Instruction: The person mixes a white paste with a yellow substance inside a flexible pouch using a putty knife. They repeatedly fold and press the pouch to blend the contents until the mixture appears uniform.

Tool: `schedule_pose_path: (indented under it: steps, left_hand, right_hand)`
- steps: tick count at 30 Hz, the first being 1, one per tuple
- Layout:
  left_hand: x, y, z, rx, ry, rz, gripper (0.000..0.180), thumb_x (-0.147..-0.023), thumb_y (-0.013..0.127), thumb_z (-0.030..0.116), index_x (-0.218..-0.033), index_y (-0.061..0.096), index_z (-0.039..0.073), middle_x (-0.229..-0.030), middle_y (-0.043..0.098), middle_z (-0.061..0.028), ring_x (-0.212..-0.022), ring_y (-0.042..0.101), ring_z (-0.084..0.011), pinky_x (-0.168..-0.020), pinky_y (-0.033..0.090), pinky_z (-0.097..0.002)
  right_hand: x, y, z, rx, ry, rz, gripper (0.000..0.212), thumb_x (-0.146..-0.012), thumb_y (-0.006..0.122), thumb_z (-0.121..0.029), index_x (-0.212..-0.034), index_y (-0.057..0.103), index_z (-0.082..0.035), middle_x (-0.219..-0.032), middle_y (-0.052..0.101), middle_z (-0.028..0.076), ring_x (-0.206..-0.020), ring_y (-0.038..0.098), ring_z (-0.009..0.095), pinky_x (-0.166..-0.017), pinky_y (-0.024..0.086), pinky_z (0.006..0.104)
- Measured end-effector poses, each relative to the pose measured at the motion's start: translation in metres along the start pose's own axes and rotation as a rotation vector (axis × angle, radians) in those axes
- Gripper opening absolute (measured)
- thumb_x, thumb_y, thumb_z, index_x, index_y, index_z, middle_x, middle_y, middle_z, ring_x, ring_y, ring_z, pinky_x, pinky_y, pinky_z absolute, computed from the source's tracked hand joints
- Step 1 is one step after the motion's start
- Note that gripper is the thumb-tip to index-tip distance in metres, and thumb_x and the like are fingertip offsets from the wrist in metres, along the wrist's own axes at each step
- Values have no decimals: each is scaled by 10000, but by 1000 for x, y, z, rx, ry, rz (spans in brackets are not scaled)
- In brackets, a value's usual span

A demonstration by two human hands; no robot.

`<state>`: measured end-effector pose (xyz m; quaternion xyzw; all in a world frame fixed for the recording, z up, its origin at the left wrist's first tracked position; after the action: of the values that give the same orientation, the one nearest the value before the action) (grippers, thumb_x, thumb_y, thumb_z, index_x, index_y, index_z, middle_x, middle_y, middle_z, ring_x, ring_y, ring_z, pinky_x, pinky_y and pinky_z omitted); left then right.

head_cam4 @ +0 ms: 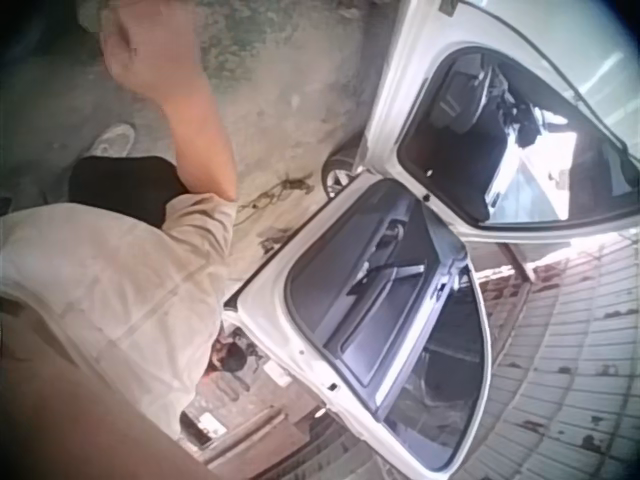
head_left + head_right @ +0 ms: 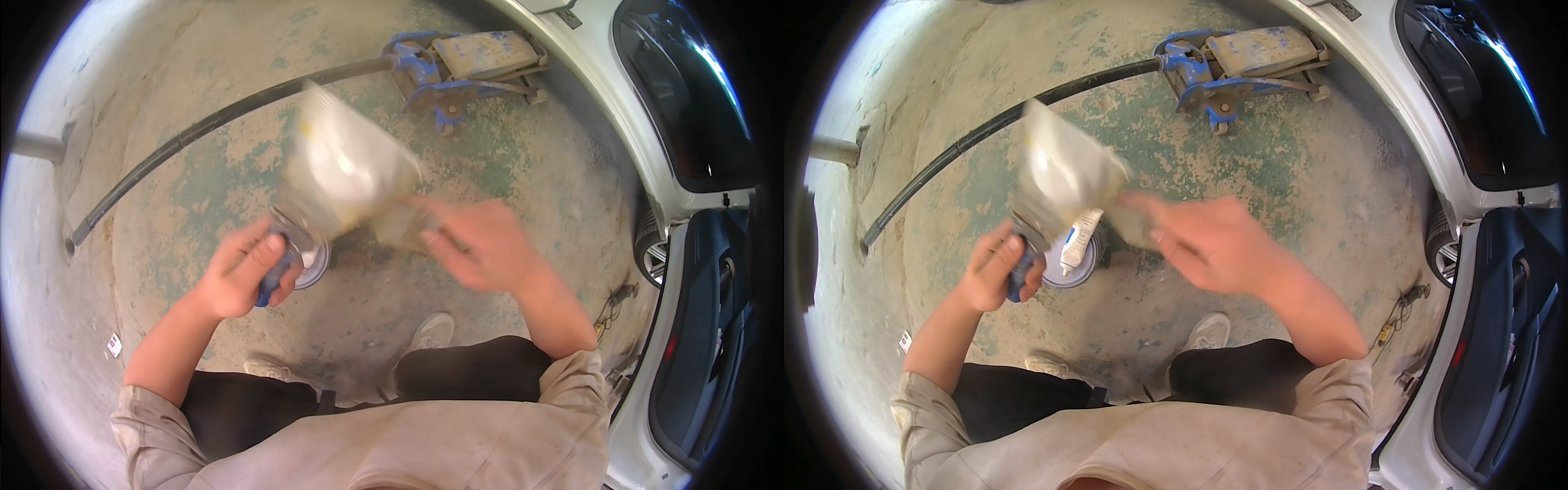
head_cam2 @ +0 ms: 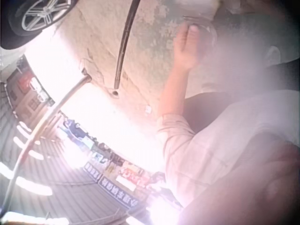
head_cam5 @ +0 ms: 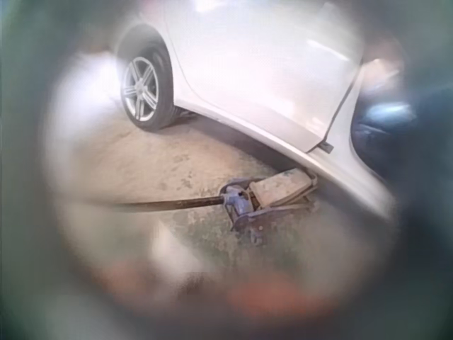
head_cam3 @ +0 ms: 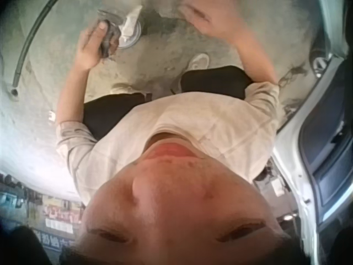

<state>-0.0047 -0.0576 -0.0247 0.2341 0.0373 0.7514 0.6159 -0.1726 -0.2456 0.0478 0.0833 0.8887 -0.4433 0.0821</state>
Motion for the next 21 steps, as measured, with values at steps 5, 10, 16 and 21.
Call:
schedule_pose_path:
  steps: [5,10,16,21]
  left_hand:
    - [-7,-6,11,62,28,-66,379,-1047,428,362,-1118,525,3,-697,543,-74,-527,493,-119,-494,392,-251]
    - [-5,-3,-13,-77,-61,-145,363,-1055,408,346,-1118,541,13,-699,546,-54,-527,485,-108,-506,388,-241]
    - [-4,-11,5,11,77,65,383,-1042,424,382,-1098,513,13,-695,541,-73,-493,484,-135,-467,388,-261]
    - [-5,-8,2,87,-10,-30,378,-1031,452,379,-1076,498,6,-655,523,-87,-473,478,-149,-436,386,-280]
  right_hand:
    - [19,1,34,-211,359,355,372,-897,645,-72,-1255,579,1,-740,636,76,-620,619,156,-539,460,281]
    - [12,-20,-4,-272,254,650,248,-916,630,-64,-1153,601,4,-837,678,69,-633,611,118,-560,480,274]
    - [4,9,-7,75,-77,123,336,-863,652,-69,-1183,622,31,-736,648,122,-492,560,253,-475,460,306]
    - [20,8,41,-325,406,454,240,-915,632,-73,-1142,583,-13,-887,686,72,-688,624,169,-635,497,294]
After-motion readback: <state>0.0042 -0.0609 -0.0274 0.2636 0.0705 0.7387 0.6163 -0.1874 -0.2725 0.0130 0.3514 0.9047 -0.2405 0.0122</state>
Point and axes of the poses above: each hand's wrist, its own x-axis away from the middle knuckle, its own y-axis out of the palm, z = x × y, the point moved 5 cm from there along -x, towards the middle knuckle
